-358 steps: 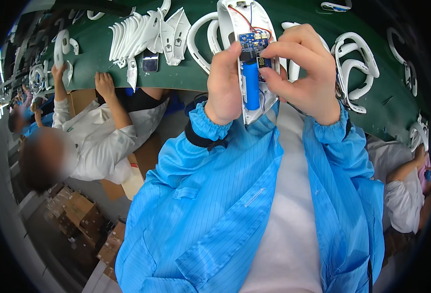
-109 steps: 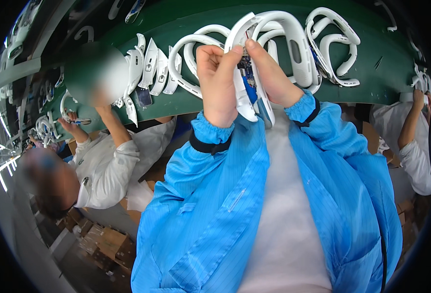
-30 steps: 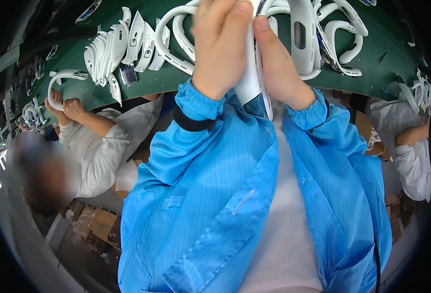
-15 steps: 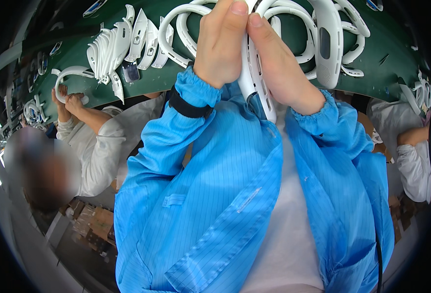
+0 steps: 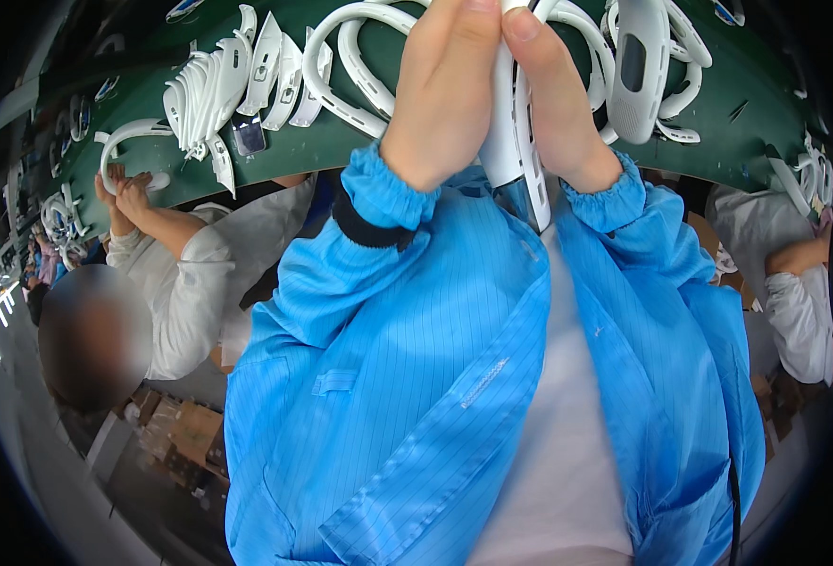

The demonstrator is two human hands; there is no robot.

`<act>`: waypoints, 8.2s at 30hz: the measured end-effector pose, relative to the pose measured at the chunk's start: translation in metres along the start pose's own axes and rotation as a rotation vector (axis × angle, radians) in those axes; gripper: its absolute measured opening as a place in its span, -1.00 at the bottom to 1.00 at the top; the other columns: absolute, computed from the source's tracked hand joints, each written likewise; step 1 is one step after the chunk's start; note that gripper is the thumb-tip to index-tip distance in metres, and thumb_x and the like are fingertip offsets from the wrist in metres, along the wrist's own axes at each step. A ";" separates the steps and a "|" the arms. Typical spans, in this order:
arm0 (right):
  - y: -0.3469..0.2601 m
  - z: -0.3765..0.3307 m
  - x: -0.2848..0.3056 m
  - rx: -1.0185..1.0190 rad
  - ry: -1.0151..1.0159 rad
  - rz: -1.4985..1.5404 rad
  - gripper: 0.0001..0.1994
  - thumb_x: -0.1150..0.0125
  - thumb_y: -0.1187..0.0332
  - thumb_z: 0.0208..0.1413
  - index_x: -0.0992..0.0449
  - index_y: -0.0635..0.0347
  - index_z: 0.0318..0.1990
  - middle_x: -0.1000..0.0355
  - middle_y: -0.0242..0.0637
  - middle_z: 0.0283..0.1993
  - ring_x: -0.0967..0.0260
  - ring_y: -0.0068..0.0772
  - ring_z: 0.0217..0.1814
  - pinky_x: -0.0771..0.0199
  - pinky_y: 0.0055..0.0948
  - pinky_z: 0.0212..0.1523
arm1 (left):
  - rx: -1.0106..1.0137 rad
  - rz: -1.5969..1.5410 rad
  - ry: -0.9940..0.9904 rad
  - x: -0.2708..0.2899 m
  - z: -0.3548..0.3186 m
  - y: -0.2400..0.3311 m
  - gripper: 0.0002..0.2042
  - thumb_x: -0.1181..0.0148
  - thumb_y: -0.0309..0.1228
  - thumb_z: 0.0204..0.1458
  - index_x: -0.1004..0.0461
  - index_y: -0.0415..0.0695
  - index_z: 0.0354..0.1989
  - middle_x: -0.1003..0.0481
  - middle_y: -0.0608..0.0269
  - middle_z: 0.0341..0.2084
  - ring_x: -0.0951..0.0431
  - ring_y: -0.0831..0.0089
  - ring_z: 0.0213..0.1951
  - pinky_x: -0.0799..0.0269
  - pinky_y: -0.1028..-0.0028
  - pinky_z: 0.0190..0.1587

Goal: Assembling a portable neck massager device on a production line, including connecting internal wires to a circuit board and snapping the plastic housing together.

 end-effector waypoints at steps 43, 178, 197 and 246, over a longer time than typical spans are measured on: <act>0.017 0.004 0.011 0.075 0.155 0.018 -0.64 0.31 0.14 0.31 -0.34 0.22 -0.07 -0.35 -0.37 -0.19 -0.26 -0.63 -0.14 -0.29 -0.62 -0.11 | -0.364 0.468 0.221 0.004 -0.015 -0.002 -0.59 0.32 -0.37 0.18 -0.29 -0.51 -0.02 -0.39 -0.25 -0.13 -0.43 0.09 -0.06 -0.28 0.37 0.02; -0.025 -0.002 -0.039 0.067 0.013 0.297 -0.53 0.47 0.05 0.29 -0.34 0.24 -0.18 -0.37 -0.31 -0.32 -0.33 -0.51 -0.28 -0.36 -0.57 -0.26 | 0.027 0.400 0.269 0.017 0.002 0.007 -0.45 0.37 -0.02 0.21 -0.44 -0.27 -0.16 -0.50 0.17 -0.44 -0.49 0.43 -0.35 -0.37 0.48 -0.26; -0.013 -0.013 -0.013 -0.007 0.184 -0.087 -0.41 0.46 -0.18 0.22 -0.31 0.17 -0.09 -0.37 -0.28 -0.27 -0.36 -0.54 -0.28 -0.39 -0.55 -0.34 | 0.137 0.225 0.202 0.011 -0.004 0.002 -0.55 0.26 -0.10 0.19 -0.46 -0.25 -0.24 -0.50 0.22 -0.45 -0.47 0.52 -0.41 -0.36 0.52 -0.31; 0.018 -0.016 -0.024 -0.139 0.017 -0.175 -0.34 0.65 -0.16 0.22 -0.31 0.24 -0.24 -0.36 -0.23 -0.56 -0.36 -0.48 -0.61 -0.42 -0.53 -0.60 | -0.070 0.950 0.022 0.023 0.027 0.000 -0.69 0.14 -0.33 0.13 -0.43 -0.35 -0.38 -0.43 -0.16 -0.61 -0.47 -0.01 -0.47 -0.31 0.25 -0.43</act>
Point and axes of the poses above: each hand's wrist, its own z-axis towards the middle knuckle, its own x-axis out of the back of the hand, y = z × x, the point moved 7 cm from there along z, towards the middle knuckle
